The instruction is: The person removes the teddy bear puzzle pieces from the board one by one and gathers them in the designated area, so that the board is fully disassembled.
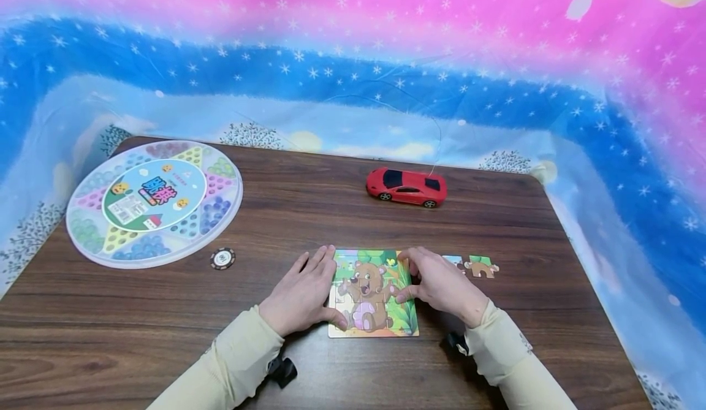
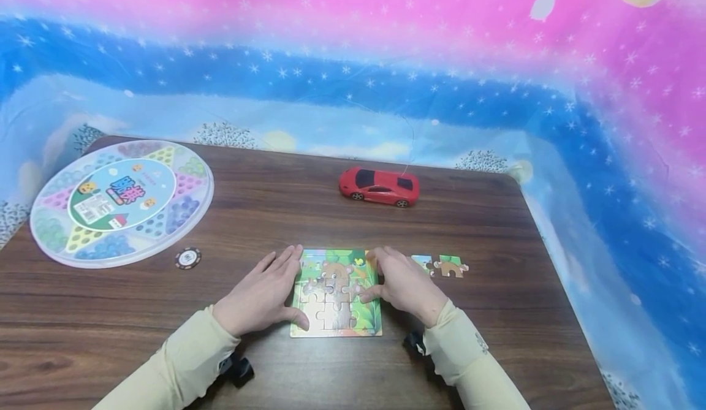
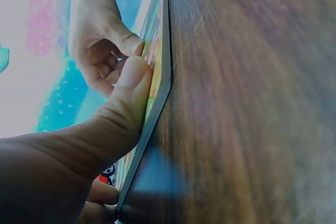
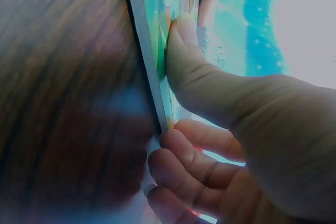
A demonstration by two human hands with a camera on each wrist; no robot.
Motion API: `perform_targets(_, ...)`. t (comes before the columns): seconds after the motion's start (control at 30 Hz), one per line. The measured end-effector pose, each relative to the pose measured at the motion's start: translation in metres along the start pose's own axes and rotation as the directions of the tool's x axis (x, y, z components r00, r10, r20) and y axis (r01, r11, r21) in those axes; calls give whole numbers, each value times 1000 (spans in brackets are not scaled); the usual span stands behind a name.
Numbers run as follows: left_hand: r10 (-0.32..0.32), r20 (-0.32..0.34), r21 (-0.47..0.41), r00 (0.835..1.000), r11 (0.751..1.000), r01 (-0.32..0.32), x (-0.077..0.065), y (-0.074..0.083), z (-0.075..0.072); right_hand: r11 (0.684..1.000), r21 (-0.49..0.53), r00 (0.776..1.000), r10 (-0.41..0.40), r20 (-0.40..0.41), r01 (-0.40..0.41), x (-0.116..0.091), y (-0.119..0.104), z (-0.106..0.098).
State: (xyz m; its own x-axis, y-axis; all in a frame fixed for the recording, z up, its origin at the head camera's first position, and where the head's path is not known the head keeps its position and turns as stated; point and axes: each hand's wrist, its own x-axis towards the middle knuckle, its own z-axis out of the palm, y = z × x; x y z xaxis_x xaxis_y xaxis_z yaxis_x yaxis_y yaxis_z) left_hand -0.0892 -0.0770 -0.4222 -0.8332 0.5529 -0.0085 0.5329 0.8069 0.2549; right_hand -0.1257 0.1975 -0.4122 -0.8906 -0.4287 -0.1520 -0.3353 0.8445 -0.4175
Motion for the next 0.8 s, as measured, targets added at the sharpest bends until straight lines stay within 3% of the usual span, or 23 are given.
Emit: perform_targets(0.8,11,-8,-1,1000,1000,-11,-1,-1,1,998,64,996,-19,-83,24,-3,2,5)
